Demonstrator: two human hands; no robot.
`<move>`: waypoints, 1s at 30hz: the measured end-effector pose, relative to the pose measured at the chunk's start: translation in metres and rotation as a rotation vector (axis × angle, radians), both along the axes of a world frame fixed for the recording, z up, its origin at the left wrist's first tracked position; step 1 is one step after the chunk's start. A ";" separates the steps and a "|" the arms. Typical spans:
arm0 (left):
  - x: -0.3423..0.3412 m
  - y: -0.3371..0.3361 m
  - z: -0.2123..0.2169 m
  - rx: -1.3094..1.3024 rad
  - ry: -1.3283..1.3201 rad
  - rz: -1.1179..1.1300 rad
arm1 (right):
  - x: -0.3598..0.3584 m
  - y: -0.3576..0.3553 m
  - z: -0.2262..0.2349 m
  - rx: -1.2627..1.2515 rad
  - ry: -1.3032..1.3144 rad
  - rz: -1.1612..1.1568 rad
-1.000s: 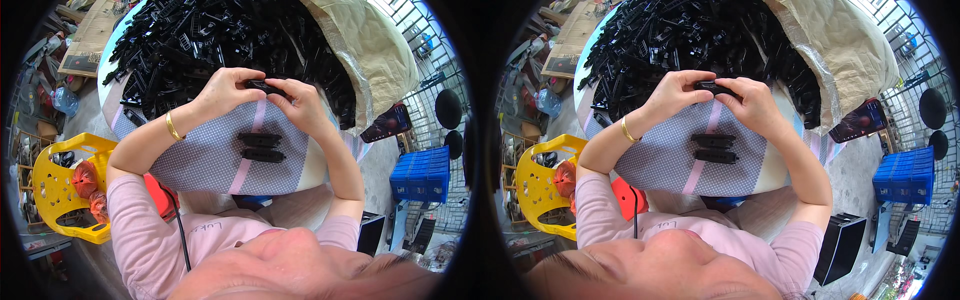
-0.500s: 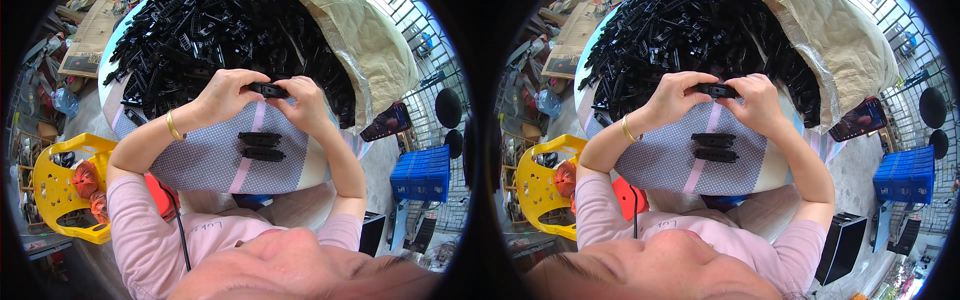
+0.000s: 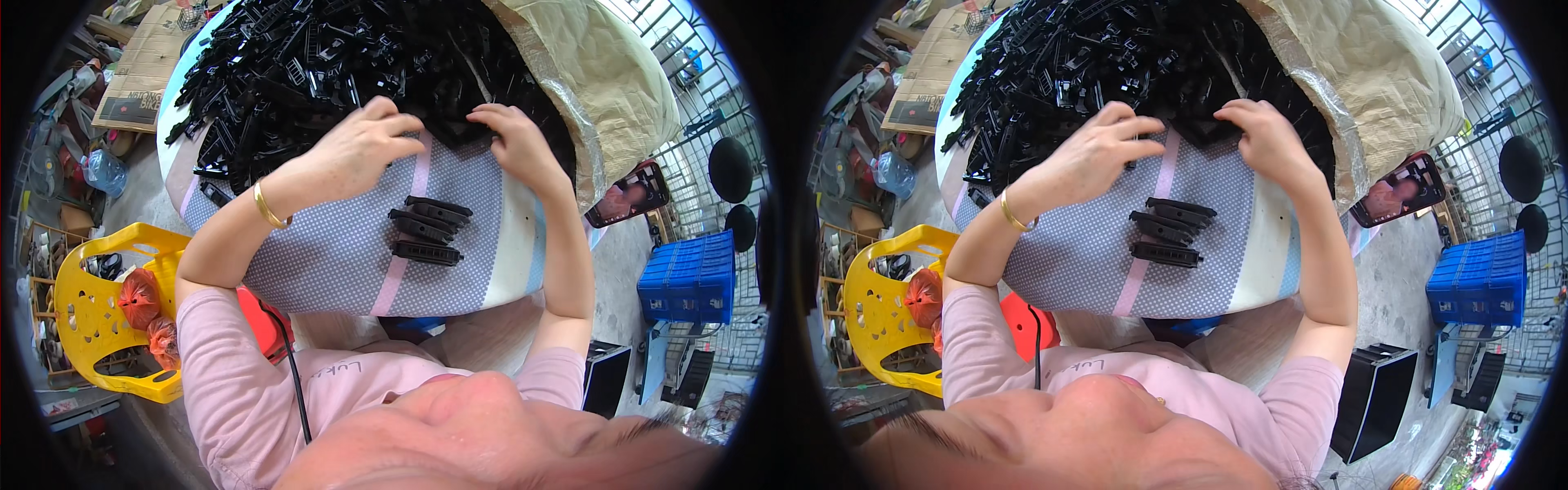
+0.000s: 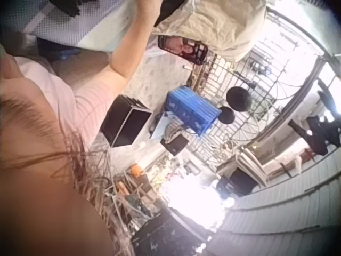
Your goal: Inspecting and sorting black plastic hair clips on a production table.
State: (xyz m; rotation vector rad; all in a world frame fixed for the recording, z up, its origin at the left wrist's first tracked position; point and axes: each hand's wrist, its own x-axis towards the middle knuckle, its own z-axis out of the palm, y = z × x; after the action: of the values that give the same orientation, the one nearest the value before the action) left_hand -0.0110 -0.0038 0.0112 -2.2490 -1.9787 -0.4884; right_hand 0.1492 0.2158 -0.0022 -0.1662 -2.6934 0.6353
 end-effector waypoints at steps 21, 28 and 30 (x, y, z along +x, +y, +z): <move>0.005 0.014 -0.011 -0.042 -1.566 0.130 | -0.008 -0.068 0.006 -0.867 0.207 0.048; 0.013 0.014 -0.007 0.099 -0.869 0.297 | -0.014 -0.072 -0.009 -0.893 0.149 -0.012; 0.014 0.015 -0.014 0.159 -0.915 0.256 | -0.013 -0.076 -0.009 -0.747 0.178 -0.029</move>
State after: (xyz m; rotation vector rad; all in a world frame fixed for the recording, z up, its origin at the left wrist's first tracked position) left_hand 0.0028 0.0108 -0.0031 -1.7612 -2.3871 -1.7979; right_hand 0.1362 0.1396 -0.0109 -0.3167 -2.1590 1.5353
